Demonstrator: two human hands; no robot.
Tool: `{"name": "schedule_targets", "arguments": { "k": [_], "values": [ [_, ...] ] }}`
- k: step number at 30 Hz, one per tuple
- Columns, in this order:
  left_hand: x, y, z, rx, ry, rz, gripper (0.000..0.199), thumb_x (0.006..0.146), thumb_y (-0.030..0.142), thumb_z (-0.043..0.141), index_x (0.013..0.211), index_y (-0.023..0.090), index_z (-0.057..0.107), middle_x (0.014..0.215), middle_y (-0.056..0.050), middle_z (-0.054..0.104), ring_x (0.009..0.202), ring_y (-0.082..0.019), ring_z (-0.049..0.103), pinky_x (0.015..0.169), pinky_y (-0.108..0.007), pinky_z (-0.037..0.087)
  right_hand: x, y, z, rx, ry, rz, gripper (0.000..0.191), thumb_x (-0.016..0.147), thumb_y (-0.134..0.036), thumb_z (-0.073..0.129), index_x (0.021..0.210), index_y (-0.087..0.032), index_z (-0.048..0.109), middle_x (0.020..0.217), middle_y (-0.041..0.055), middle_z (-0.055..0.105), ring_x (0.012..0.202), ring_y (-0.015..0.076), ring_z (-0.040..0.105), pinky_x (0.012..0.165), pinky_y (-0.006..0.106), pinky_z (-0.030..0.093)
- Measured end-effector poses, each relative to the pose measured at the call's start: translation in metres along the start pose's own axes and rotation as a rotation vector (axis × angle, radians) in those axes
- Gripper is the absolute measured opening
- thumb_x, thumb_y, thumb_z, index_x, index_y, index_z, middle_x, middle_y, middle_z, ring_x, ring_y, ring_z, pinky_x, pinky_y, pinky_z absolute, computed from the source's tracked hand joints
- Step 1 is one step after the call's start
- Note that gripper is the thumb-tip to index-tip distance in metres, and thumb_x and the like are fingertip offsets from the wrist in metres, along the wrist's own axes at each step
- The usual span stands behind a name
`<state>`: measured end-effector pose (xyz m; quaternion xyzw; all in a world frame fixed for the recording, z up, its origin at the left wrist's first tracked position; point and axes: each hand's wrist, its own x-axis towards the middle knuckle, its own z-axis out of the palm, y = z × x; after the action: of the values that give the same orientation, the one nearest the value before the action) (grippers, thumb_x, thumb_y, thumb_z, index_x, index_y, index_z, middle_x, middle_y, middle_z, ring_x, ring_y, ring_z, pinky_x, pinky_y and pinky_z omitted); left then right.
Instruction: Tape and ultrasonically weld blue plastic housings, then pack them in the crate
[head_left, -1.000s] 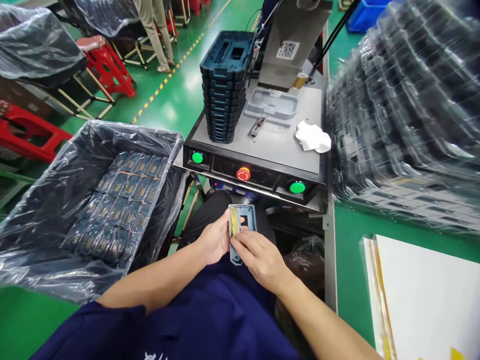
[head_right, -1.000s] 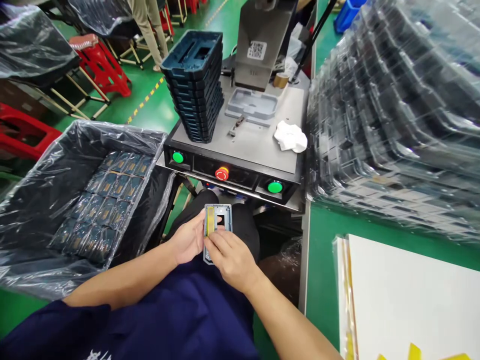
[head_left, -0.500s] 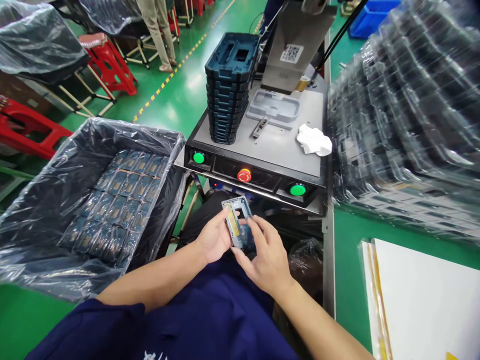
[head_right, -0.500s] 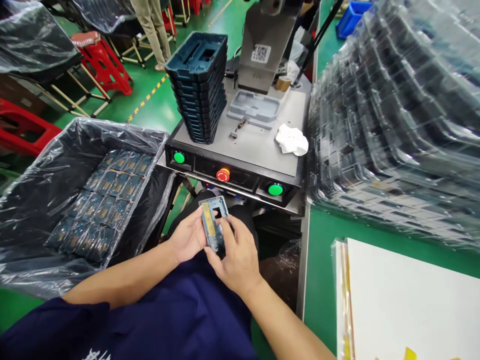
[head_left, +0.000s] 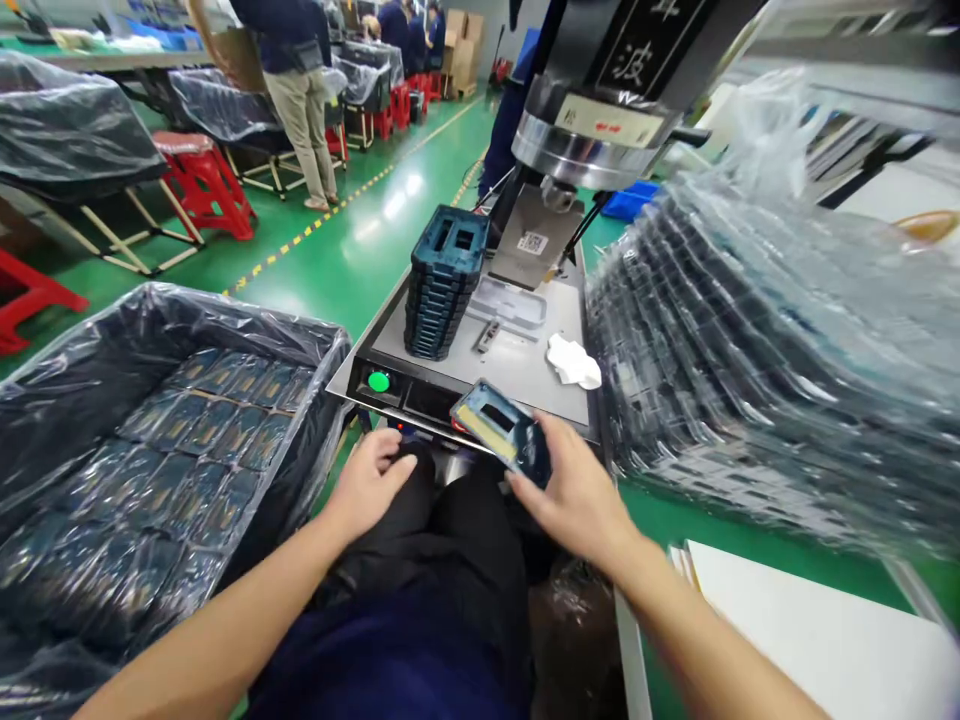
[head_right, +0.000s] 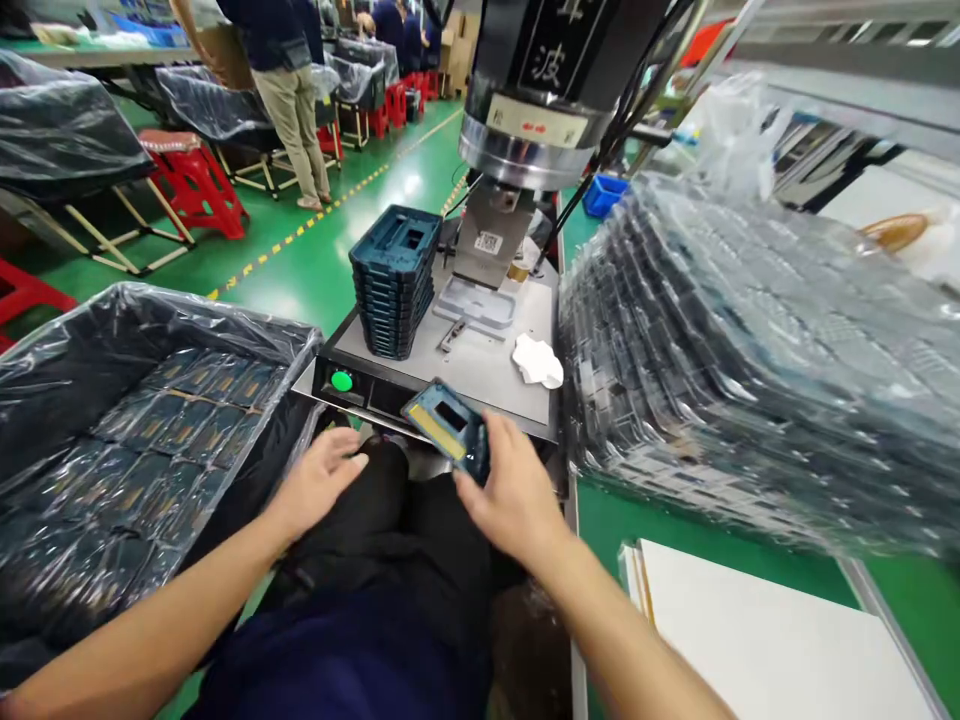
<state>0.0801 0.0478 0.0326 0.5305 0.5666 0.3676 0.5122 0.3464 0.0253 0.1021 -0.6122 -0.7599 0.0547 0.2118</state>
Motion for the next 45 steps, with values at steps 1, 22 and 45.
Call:
{"name": "schedule_targets", "arguments": {
  "k": [1,22,45],
  "values": [
    [0.01,-0.005,-0.016,0.195,0.096,0.074,0.055,0.079,0.045,0.06,0.122,0.012,0.049,0.126,-0.016,0.054,0.117,-0.026,0.053,0.104,-0.044,0.04,0.019,0.009,-0.009,-0.016,0.002,0.016,0.072,0.076,-0.035,0.062,0.141,-0.013,0.038,0.135,0.018,0.05,0.126,0.0324,0.047,0.107,0.049,0.039],
    [0.044,-0.126,-0.106,1.046,0.185,-0.218,0.081,0.087,0.06,0.023,0.143,0.002,0.023,0.13,-0.025,0.045,0.114,-0.038,0.054,0.093,-0.048,0.044,0.261,0.119,-0.016,0.144,-0.19,0.324,0.058,0.054,-0.011,0.075,0.111,-0.014,0.065,0.096,0.0016,0.069,0.09,0.0196,0.063,0.085,0.028,0.05],
    [0.051,-0.135,-0.106,1.097,0.21,-0.219,0.083,0.086,0.06,0.022,0.141,-0.002,0.026,0.123,-0.026,0.05,0.113,-0.039,0.055,0.097,-0.048,0.043,0.248,0.126,0.027,0.007,-0.06,0.121,0.039,0.092,-0.02,0.05,0.13,-0.017,0.055,0.139,0.0086,0.052,0.128,0.0211,0.044,0.111,0.035,0.03]
  ]
}}
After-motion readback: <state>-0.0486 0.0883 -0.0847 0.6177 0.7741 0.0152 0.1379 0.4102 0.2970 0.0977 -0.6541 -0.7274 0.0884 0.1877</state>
